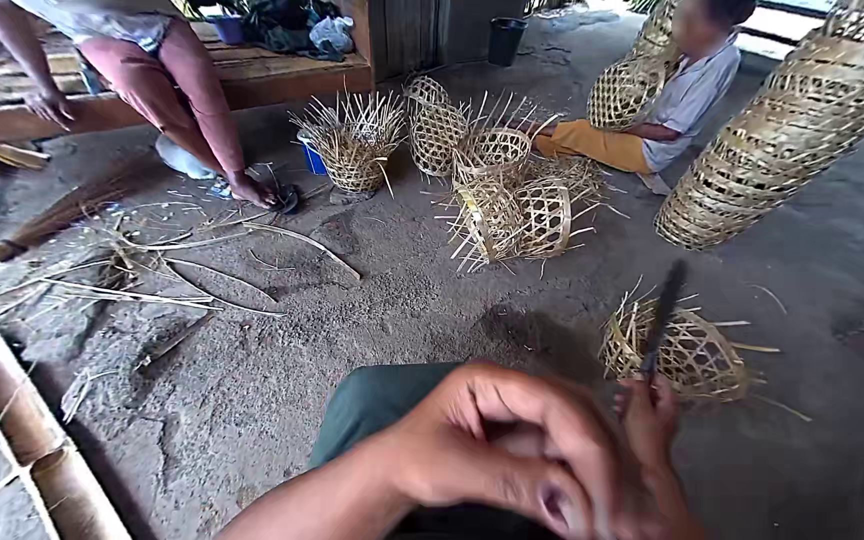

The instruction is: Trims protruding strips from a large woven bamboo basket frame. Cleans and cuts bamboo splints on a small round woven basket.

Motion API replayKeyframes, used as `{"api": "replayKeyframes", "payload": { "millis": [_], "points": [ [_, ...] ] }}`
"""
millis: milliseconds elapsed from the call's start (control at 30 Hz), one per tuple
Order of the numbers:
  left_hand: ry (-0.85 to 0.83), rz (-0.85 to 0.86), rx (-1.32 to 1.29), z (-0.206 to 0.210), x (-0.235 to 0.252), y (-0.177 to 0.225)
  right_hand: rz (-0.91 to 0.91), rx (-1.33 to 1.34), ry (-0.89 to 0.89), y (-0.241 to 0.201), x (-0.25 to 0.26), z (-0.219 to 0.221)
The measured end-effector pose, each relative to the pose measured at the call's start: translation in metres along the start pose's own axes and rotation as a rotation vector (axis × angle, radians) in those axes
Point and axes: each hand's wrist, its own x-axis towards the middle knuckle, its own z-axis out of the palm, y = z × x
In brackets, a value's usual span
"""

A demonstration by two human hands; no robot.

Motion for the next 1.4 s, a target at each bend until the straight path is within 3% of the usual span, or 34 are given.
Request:
{"api": "replayKeyframes", "payload": {
  "millis": [67, 167, 233, 300, 433, 700, 900, 1000, 1200, 1400],
  "points": [
    [0.276, -0.074, -0.062, -0.066, -0.022, -0.031, 0.189, 0.042, -0.199, -0.010, 0.013, 0.067],
    [0.923, -0.122, -0.286, -0.144, -0.066, -0.065, 0.358, 0.076, -0.395, -0.012, 0.026, 0.153],
    [1.370, -0.194, -0.269, -0.171, -0.082, -0.072, 0.369, 0.069, -0.491, -0.017, 0.032, 0.200],
    [1.558, -0.265, -0.194, -0.177, -0.082, -0.068, 0.360, 0.033, -0.575, -0.024, 0.037, 0.239],
    [1.448, -0.394, -0.018, -0.182, -0.080, -0.067, 0.307, -0.071, -0.593, -0.039, 0.049, 0.307],
    [1.435, -0.497, -0.070, -0.191, -0.071, -0.076, 0.286, -0.308, -0.470, -0.061, 0.101, 0.389],
    [1.384, -0.512, -0.096, -0.195, -0.072, -0.076, 0.502, -0.016, -0.487, -0.051, 0.128, 0.419],
    [1.364, -0.520, -0.099, -0.197, -0.072, -0.076, 0.451, 0.049, -0.425, -0.046, 0.130, 0.431],
    [1.357, -0.512, -0.131, -0.198, -0.073, -0.077, 0.145, -0.051, -0.145, -0.047, 0.131, 0.411],
    [1.357, -0.515, -0.110, -0.197, -0.071, -0.075, 0.094, 0.137, -0.118, -0.055, 0.119, 0.328]
  ]
}}
